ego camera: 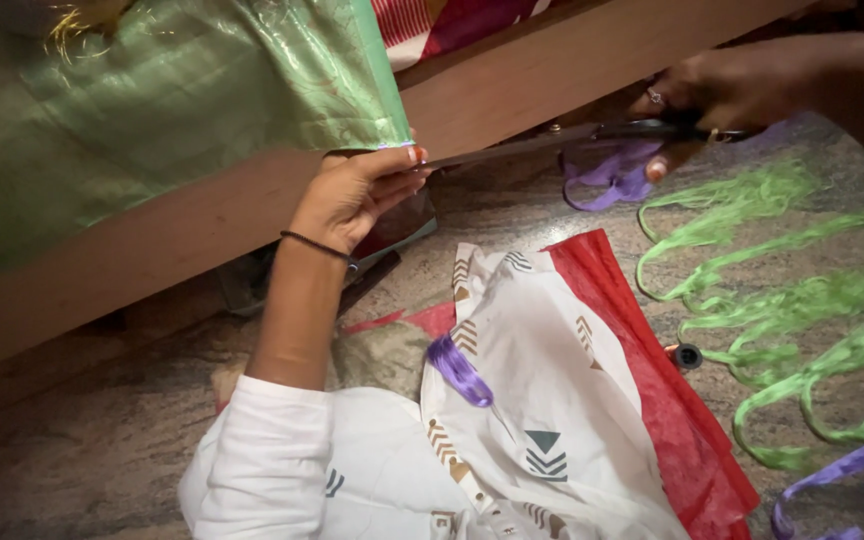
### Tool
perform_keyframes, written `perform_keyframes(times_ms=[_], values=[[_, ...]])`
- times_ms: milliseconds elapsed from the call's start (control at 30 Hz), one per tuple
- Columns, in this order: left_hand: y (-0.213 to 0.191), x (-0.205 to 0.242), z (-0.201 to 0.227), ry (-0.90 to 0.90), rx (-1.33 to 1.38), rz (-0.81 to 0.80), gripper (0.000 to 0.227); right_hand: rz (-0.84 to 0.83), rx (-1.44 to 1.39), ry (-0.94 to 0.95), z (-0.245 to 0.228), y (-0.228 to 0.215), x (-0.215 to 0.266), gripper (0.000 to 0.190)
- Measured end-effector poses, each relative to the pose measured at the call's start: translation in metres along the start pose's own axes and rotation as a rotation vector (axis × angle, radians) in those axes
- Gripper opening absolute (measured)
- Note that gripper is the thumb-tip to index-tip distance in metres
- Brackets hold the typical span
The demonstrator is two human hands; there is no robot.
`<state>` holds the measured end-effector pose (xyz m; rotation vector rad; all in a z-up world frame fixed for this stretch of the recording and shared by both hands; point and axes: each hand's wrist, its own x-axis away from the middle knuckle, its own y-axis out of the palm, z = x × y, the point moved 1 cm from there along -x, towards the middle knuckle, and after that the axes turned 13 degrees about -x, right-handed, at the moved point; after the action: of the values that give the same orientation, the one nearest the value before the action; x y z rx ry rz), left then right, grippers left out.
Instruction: The recorder is cutting and sewing small pieces of purple and green ribbon to a piece of white fabric.
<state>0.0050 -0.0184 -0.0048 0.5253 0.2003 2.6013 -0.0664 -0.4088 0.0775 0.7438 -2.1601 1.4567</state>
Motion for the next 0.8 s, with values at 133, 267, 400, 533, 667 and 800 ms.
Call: perform_keyframes(times_ms=[133,267,400,533,667,800], values=[[0.0,0.001,0.0,0.005,0.043,-0.02,0.016,-0.005,0.057,0.078,0.005,0.001,0.007,0.06],[0.002,0.005,0.004,0.03,0.034,-0.042,0.024,-0.002,0.062,0.159,-0.006,0.004,0.017,0.062],[0.003,0.009,0.009,0.038,-0.037,-0.033,0.031,0.0,-0.069,0.097,0.033,0.005,0.002,0.07],[0.0,0.005,0.004,0.05,0.003,-0.038,0.029,0.062,-0.075,0.112,0.029,0.002,-0.001,0.085],[0.004,0.01,0.007,0.059,0.012,-0.035,0.034,0.105,-0.069,-0.072,0.115,-0.003,-0.041,0.113],[0.004,0.008,0.005,0.034,0.012,-0.046,0.036,-0.047,-0.082,-0.315,0.204,-0.012,-0.088,0.119]])
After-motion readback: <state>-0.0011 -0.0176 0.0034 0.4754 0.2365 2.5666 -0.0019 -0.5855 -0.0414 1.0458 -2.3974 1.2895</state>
